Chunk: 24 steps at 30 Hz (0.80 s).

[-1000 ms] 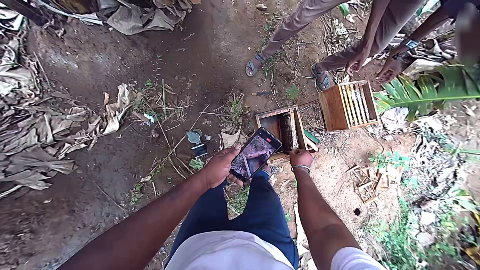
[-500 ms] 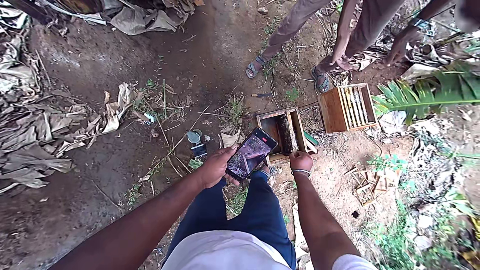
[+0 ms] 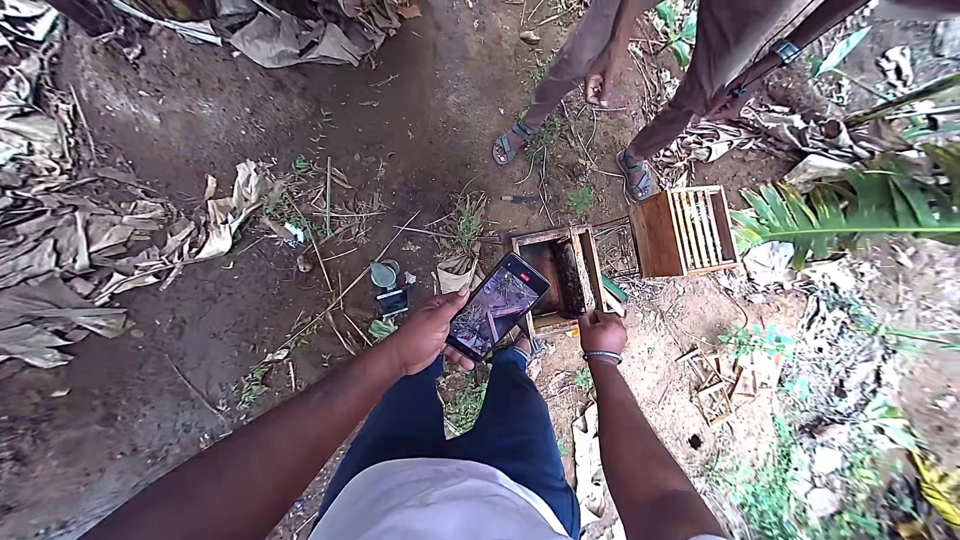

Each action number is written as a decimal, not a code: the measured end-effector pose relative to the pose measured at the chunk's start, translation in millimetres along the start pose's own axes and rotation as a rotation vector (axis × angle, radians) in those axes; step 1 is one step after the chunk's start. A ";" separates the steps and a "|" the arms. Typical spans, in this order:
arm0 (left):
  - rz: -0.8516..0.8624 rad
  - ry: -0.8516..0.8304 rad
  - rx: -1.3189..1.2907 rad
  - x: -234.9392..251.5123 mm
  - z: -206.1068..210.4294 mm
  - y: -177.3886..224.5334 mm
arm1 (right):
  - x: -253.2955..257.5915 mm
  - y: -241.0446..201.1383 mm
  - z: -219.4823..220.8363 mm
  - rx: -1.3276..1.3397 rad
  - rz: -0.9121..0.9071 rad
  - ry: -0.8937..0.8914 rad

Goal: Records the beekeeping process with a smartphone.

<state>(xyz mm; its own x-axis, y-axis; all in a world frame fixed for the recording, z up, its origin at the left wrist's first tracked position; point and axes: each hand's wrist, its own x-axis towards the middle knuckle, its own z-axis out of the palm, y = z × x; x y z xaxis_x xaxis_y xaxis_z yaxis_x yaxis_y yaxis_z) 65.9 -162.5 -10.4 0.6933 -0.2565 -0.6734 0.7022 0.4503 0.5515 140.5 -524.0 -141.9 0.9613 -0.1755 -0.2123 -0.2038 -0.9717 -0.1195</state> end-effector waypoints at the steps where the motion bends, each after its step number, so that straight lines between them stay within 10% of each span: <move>1: 0.003 0.007 -0.004 -1.5 0.5 2.0 | -0.9 -1.0 -1.9 0.002 -0.007 0.013; 24: 0.107 0.055 -0.012 -45.1 0.7 40.3 | -20.8 -7.8 -90.3 -0.007 -0.108 0.061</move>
<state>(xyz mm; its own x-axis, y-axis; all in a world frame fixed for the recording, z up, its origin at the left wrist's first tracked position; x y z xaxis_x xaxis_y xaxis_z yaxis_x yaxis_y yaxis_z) 63.1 -133.4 42.6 0.7541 -0.1594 -0.6371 0.6224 0.4831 0.6158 138.9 -527.0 -49.0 0.9871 -0.0788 -0.1391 -0.0973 -0.9865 -0.1321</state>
